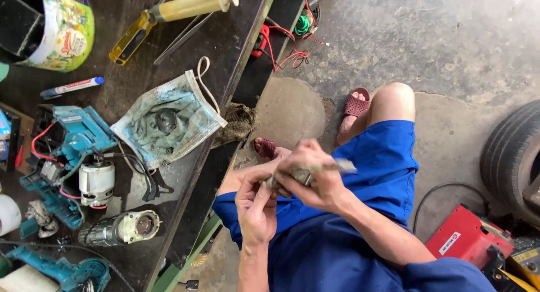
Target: Cleaning and lubricating small mechanical components of a drill motor during a reassembly process.
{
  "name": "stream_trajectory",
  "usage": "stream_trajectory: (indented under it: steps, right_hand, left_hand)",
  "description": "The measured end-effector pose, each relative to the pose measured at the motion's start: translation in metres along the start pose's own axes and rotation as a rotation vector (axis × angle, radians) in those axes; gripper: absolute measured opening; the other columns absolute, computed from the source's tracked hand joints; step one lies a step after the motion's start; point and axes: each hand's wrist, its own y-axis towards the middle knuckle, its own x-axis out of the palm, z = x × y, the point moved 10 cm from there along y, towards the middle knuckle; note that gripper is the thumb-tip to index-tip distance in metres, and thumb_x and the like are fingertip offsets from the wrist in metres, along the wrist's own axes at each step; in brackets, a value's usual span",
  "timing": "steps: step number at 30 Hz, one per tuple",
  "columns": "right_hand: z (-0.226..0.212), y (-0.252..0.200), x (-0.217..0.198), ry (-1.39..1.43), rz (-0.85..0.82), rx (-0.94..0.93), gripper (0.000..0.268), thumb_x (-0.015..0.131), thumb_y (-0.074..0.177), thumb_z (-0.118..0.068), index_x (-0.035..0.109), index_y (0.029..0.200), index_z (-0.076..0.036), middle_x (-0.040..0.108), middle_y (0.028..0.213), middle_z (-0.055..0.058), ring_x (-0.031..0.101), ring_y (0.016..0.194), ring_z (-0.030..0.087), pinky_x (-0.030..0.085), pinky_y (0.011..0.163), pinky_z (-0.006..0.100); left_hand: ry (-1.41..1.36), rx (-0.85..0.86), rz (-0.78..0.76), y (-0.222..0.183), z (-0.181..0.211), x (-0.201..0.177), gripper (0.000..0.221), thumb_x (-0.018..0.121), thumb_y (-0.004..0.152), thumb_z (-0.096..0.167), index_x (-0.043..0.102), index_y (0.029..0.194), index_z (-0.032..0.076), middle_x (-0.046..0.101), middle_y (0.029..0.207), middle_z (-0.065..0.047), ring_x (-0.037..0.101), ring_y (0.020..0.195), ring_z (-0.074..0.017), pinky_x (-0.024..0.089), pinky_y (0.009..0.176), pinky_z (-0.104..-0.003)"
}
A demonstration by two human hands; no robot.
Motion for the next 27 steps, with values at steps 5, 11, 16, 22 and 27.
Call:
stream_trajectory:
  steps: [5,11,16,22,27]
  right_hand:
    - [-0.008,0.002,-0.024,0.011,0.215,0.010,0.019,0.076,0.092,0.000,0.062,0.103,-0.008,0.071,0.096,0.003,0.057,0.083,0.021,0.049,0.083,0.033]
    - [-0.002,0.005,-0.004,-0.093,0.062,-0.003,0.005,0.072,0.092,-0.011,0.069,0.095,-0.012,0.076,0.094,-0.002,0.066,0.079,0.019,0.045,0.090,0.037]
    - [-0.018,0.009,0.009,0.180,-0.071,0.049,0.005,0.070,0.096,-0.012,0.066,0.094,-0.010,0.072,0.088,0.003,0.064,0.075,0.020,0.049,0.082,0.035]
    - [-0.008,0.000,-0.015,0.101,0.190,-0.008,0.017,0.071,0.093,0.002,0.058,0.101,-0.006,0.070,0.093,0.007,0.062,0.085,0.021,0.047,0.088,0.037]
    - [0.000,-0.001,0.006,-0.105,0.024,0.058,0.008,0.073,0.094,-0.015,0.065,0.093,-0.011,0.068,0.085,0.001,0.058,0.071,0.019,0.044,0.088,0.036]
  left_hand:
    - [-0.030,-0.017,0.020,-0.003,0.003,0.000,0.012,0.060,0.102,0.007,0.061,0.109,-0.002,0.067,0.085,-0.018,0.067,0.070,-0.0295,0.062,0.069,-0.040]
    - [-0.026,-0.086,0.093,-0.001,-0.004,-0.013,0.010,0.058,0.098,0.007,0.056,0.104,-0.001,0.069,0.079,-0.022,0.070,0.061,-0.0351,0.061,0.064,-0.039]
    - [-0.166,-0.030,0.008,-0.001,-0.005,-0.013,0.008,0.061,0.100,0.005,0.063,0.105,-0.001,0.058,0.107,-0.013,0.060,0.094,-0.0202,0.053,0.081,-0.032]
    - [-0.304,-0.044,-0.009,-0.003,-0.002,-0.010,0.009,0.059,0.101,0.001,0.065,0.108,0.002,0.058,0.096,-0.012,0.052,0.077,-0.0225,0.042,0.073,-0.033]
    - [-0.258,-0.044,0.011,-0.005,-0.008,-0.014,0.010,0.064,0.099,0.003,0.064,0.109,-0.001,0.066,0.099,-0.016,0.060,0.073,-0.0247,0.052,0.069,-0.033]
